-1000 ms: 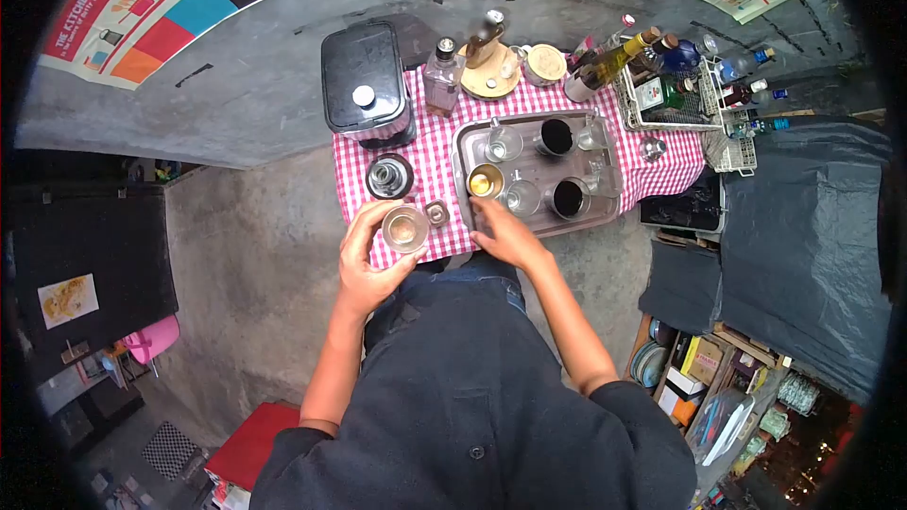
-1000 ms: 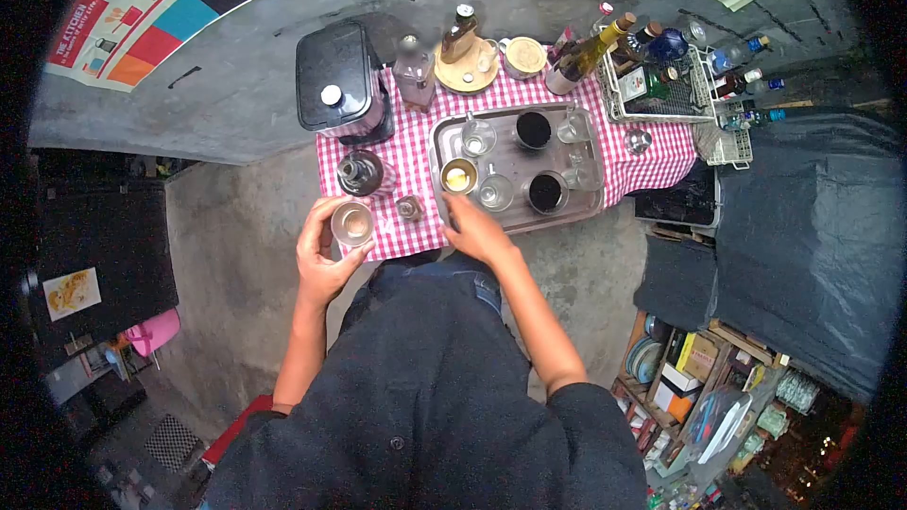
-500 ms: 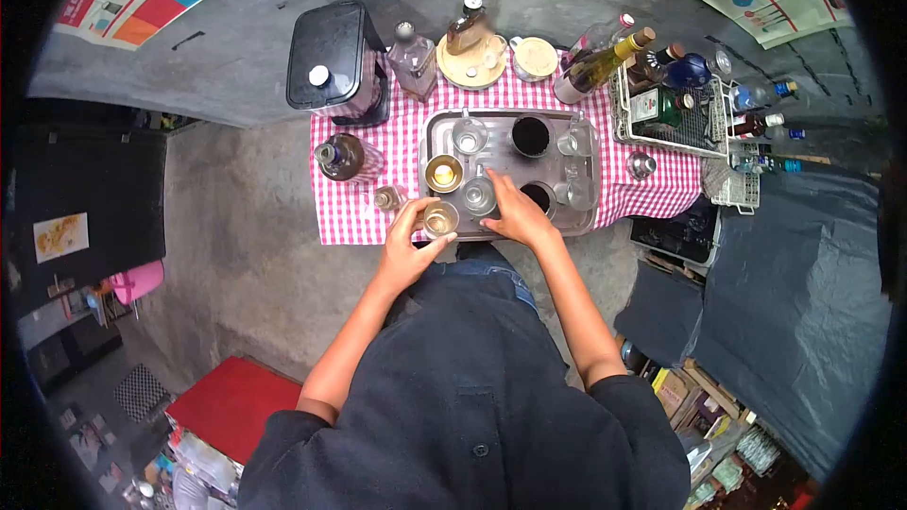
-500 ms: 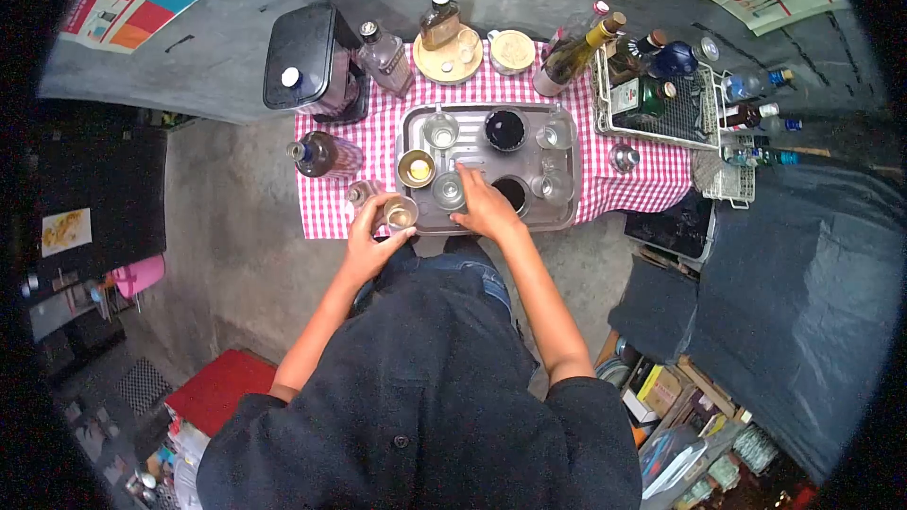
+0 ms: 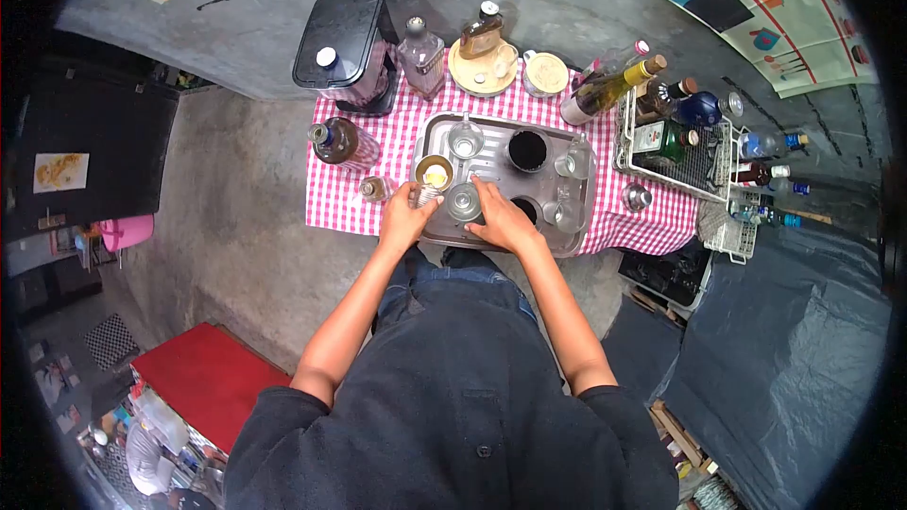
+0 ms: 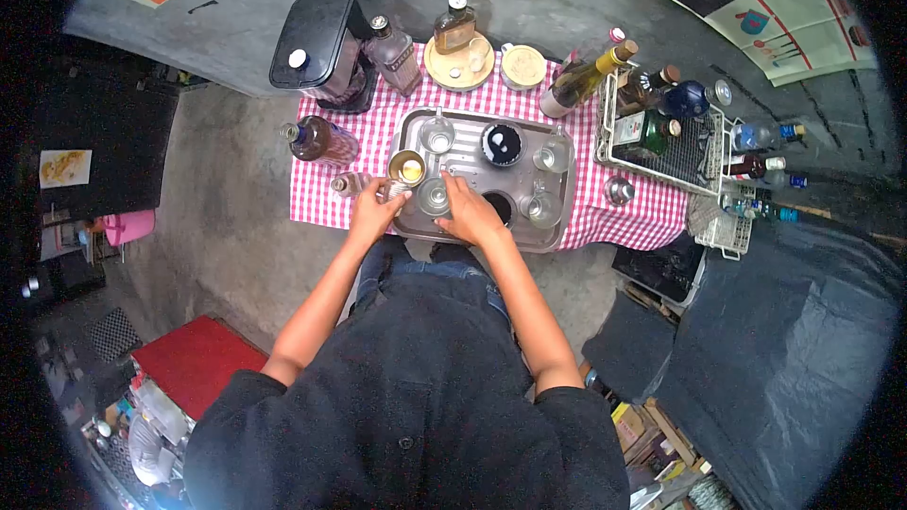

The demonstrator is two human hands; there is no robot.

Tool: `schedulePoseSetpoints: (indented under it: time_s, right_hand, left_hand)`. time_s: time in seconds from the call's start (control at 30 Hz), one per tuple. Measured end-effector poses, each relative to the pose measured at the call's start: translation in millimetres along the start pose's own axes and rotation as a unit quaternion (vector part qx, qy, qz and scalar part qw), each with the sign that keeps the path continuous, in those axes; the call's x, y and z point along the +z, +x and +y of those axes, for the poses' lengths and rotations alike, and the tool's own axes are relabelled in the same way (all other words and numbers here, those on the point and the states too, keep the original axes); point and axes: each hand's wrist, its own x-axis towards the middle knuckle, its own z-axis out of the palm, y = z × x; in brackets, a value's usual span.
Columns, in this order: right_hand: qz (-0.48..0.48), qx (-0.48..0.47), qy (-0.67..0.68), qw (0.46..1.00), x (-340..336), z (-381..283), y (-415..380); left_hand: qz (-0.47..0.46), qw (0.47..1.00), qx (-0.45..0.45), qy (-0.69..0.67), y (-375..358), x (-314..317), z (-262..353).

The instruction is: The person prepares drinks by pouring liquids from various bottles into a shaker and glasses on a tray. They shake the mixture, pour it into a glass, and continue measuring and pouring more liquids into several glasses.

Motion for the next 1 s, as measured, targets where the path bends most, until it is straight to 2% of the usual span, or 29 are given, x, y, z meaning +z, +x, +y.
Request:
schedulePoseSetpoints:
  time_s: [0.23, 0.33, 0.43, 0.53, 0.6, 0.63, 0.73, 0.83, 1.0]
  right_hand:
    - [-0.004, -0.023, 0.006, 1.000, 0.5, 5.7, 0.2]
    - [-0.001, -0.029, 0.008, 1.000, 0.6, 5.5, -0.5]
    - [0.006, -0.018, 0.003, 1.000, -0.6, 1.4, -2.9]
    - [0.017, -0.013, 0.034, 0.999, -5.0, -5.0, -8.0]
    - [0.075, -0.015, 0.040, 0.996, -8.0, -12.6, -13.2]
    - [0.076, -0.015, 0.041, 0.996, -8.9, -16.3, -14.8]
    - [0.125, -0.016, 0.087, 0.988, -15.8, -33.1, -19.9]
    - [0.072, -0.008, 0.103, 0.992, -18.3, -50.6, -17.7]
    - [0.069, -0.037, 0.091, 0.993, 11.8, -81.0, 5.1]
  left_hand:
    - [0.038, 0.998, -0.023, 0.038, 15.5, -2.7, 13.5]
    - [0.022, 0.998, -0.031, 0.045, 16.3, -10.4, 26.6]
    - [0.039, 0.997, -0.010, 0.059, 11.5, -22.2, 40.3]
    - [0.006, 0.999, 0.015, 0.039, 7.5, -34.7, 41.7]
    - [0.039, 0.994, 0.105, 0.012, 0.2, -41.4, 35.0]
    - [0.039, 0.994, 0.105, 0.013, -3.5, -46.4, 31.0]
    - [-0.007, 0.979, 0.147, -0.140, -15.9, -64.7, 18.6]
    - [-0.016, 0.969, 0.160, -0.189, -32.7, -93.9, 14.3]
    - [-0.001, 0.968, 0.164, -0.191, -30.8, -131.4, -18.2]
